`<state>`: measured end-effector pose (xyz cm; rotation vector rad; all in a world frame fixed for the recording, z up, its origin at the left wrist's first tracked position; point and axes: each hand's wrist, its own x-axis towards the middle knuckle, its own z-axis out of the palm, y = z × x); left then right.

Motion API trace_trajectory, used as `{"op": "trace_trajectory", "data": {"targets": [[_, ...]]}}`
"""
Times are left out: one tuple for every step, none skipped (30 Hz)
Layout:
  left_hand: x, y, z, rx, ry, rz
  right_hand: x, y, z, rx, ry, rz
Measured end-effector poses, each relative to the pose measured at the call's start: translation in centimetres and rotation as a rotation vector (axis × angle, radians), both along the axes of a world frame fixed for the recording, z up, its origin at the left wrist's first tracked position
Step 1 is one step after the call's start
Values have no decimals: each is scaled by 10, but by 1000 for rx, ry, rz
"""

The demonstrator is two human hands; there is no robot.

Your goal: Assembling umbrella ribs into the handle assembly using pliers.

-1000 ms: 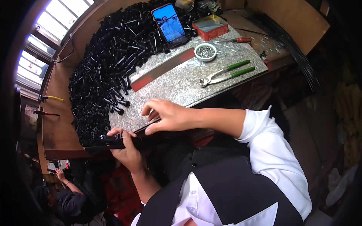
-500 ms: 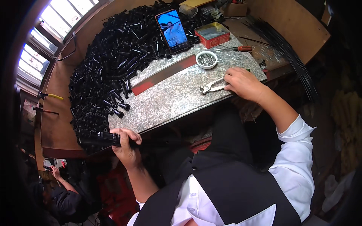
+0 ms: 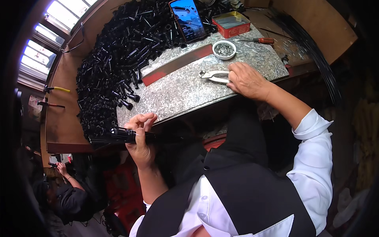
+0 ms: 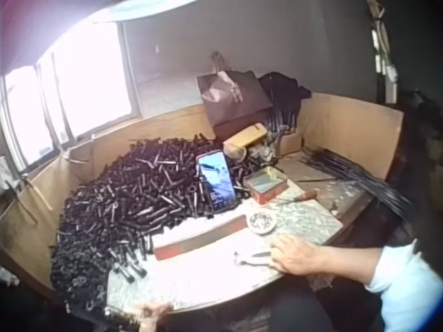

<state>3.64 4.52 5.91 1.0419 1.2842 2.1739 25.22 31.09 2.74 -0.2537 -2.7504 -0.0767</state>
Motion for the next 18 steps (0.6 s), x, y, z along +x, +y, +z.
{"op": "trace_trajectory", "data": {"targets": [[-2, -2, -1, -4, 1, -5, -2, -2, 0, 25, 42, -10], [-6, -4, -4, -16, 52, -37, -4, -4, 3, 2, 89, 2], [-7, -6, -5, -26, 103, -65, -6, -8, 6, -1, 90, -1], [-4, -5, -2, -17, 102, -94, -8, -11, 9, -54, 139, -11], [-5, -7, -2, -22, 103, -98, -11, -16, 13, -107, 188, -22], [-7, -9, -3, -15, 58, -151, -18, -23, 24, -142, 267, 43], [-7, -10, -5, -7, 10, -208, -23, -28, 31, -147, 267, 37], [-4, -6, -6, -22, 1, -168, -27, -33, 37, -160, 249, 96], [-6, -7, -8, -28, 2, -170, -32, -38, 45, -172, 234, 161], [-8, -7, -13, 18, -34, -197, -37, -46, 54, -127, 235, 179], [-10, -7, -16, 63, -71, -223, -42, -53, 60, -133, 236, 173], [-10, -8, -12, 58, -71, -222, -49, -59, 66, -35, 255, 201], [-10, -5, -9, 82, -46, -262, -54, -64, 71, 64, 272, 222], [-10, -4, -7, 105, -22, -301, -59, -69, 76, 61, 272, 217], [-9, -4, -8, 103, -23, -303, -64, -74, 80, 164, 339, 209], [-9, -4, -8, 95, -41, -292, -70, -77, 83, 268, 406, 201], [-8, -5, -8, 87, -59, -280, -75, -81, 83, 267, 406, 200], [-7, -5, -8, 88, -59, -280, -80, -83, 83, 323, 467, 196]]}}
